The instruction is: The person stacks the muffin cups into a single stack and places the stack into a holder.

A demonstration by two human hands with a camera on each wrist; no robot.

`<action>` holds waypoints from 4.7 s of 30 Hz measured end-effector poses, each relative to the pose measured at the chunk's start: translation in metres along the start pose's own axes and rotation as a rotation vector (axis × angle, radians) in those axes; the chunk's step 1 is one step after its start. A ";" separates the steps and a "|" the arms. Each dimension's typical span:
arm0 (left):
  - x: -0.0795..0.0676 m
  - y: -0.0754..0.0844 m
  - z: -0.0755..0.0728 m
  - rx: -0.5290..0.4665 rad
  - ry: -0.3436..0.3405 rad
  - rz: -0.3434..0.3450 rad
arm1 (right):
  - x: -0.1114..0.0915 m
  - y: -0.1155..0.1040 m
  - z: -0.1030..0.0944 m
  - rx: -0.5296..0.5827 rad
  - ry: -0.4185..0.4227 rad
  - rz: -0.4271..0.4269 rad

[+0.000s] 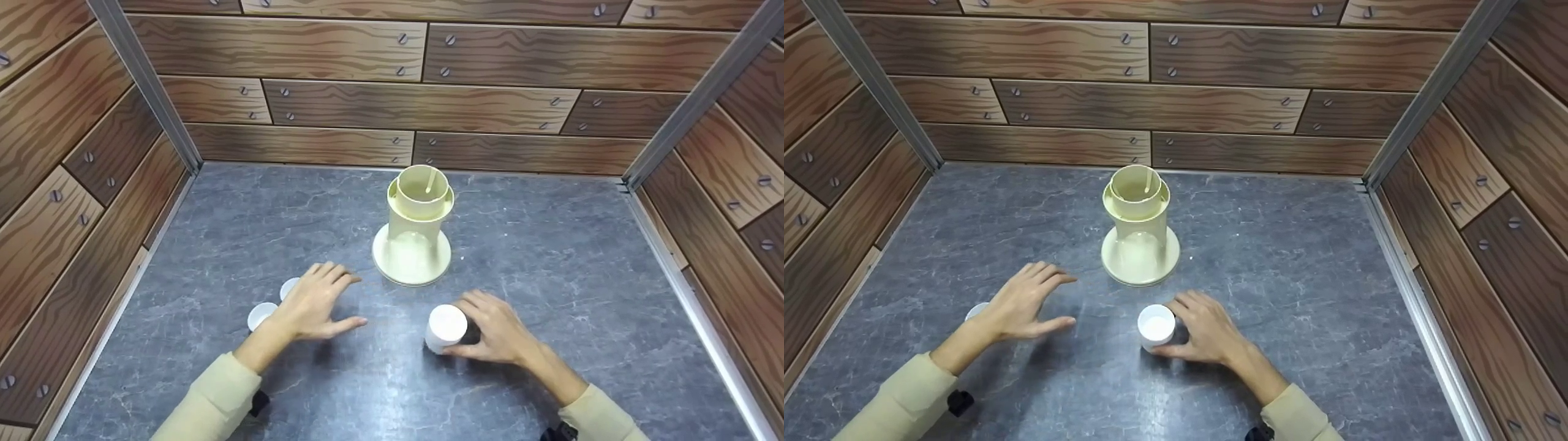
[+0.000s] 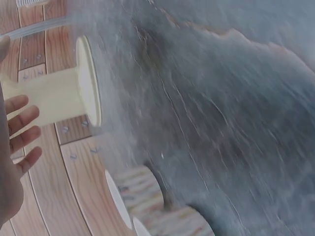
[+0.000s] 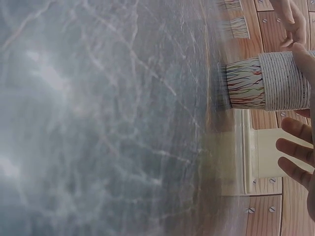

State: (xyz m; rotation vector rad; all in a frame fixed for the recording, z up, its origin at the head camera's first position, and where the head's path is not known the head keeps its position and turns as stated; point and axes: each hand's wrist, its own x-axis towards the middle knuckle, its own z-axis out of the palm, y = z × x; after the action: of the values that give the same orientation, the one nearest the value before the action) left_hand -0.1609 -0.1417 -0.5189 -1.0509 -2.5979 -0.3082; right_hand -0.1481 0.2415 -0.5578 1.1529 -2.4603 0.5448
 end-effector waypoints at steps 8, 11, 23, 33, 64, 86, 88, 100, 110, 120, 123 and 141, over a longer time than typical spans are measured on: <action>-0.014 -0.014 -0.005 0.008 -0.046 -0.088 | 0.000 0.001 0.000 -0.011 0.004 -0.007; -0.019 -0.019 -0.007 0.017 -0.058 -0.116 | -0.001 0.001 0.001 -0.013 0.011 -0.014; -0.036 -0.037 -0.016 0.082 -0.054 -0.233 | -0.001 0.000 -0.002 0.012 -0.011 0.010; -0.049 -0.044 -0.014 0.112 -0.021 -0.274 | 0.000 0.001 0.000 0.002 0.005 -0.006; -0.064 -0.052 0.003 0.267 -0.158 -0.400 | 0.000 -0.001 -0.001 -0.019 -0.011 -0.002; -0.061 -0.054 0.008 0.278 -0.153 -0.375 | 0.000 0.000 0.001 0.003 0.011 -0.019; -0.062 -0.055 0.008 0.281 -0.146 -0.372 | 0.000 0.000 0.000 0.003 0.007 -0.016; -0.062 -0.056 0.008 0.300 -0.146 -0.359 | 0.001 0.000 -0.001 0.008 -0.017 0.004; -0.062 -0.055 0.009 0.306 -0.137 -0.362 | 0.000 0.000 0.000 0.002 -0.006 -0.002; -0.061 -0.054 0.009 0.303 -0.108 -0.356 | 0.000 0.000 -0.001 -0.020 -0.010 -0.007; -0.060 -0.054 0.009 0.301 -0.104 -0.354 | 0.000 0.000 -0.001 -0.022 -0.009 -0.009; -0.049 -0.039 0.008 0.251 -0.032 -0.317 | 0.000 0.000 -0.001 0.007 0.006 -0.014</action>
State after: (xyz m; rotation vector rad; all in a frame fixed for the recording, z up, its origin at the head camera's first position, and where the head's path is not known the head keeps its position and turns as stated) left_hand -0.1565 -0.1977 -0.5481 -0.5651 -2.7391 -0.0337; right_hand -0.1479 0.2420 -0.5570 1.1685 -2.4451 0.5532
